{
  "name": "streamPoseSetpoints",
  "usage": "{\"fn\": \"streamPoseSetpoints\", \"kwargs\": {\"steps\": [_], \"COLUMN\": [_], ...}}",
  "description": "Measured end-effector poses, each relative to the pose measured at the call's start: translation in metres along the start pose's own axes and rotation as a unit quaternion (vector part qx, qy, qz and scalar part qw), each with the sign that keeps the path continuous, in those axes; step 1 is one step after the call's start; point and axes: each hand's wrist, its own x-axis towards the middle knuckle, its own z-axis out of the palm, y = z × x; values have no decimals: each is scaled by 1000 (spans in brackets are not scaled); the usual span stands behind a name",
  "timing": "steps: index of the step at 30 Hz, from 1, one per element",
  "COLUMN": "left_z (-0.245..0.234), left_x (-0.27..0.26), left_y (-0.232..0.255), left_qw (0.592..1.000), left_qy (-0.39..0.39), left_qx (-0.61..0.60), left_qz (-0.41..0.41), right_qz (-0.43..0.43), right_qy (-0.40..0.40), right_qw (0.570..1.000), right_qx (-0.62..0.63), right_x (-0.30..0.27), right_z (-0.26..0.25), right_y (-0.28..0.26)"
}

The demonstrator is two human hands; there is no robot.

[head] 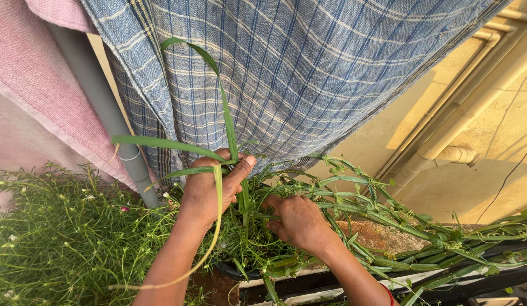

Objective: The person tends to potted plants on a balcony, separating and arranging long green stems and small flowering plants. They lift and reposition foliage, pull apart tangled stems, and adjust plant placement within the pots.

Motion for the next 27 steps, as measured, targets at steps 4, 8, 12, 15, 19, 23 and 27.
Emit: {"fn": "streamPoseSetpoints", "kwargs": {"steps": [4,8,12,15,19,23,27], "left_z": [-3,-5,-8,-12,-12,-11,-6], "left_x": [-1,-1,1,5,8,8,6], "left_y": [-1,-3,-13,-19,-26,-31,-28], "left_qw": [1000,1000,998,997,992,990,988], "left_qy": [16,25,20,17,31,56,58], "left_qx": [1,7,-62,-74,-123,-128,-139], "left_qz": [6,-15,-11,5,8,16,25], "right_qz": [-61,-79,-170,-217,-68,-50,-138], "right_qy": [74,108,139,281,445,269,111], "right_qw": [986,977,926,904,882,951,971], "right_qx": [137,167,308,240,139,141,162], "right_x": [-1,3,2,-5,-17,-30,-19], "right_z": [-16,-29,-34,-40,-35,-16,20], "right_y": [6,-7,-22,-26,-23,-13,-13]}}
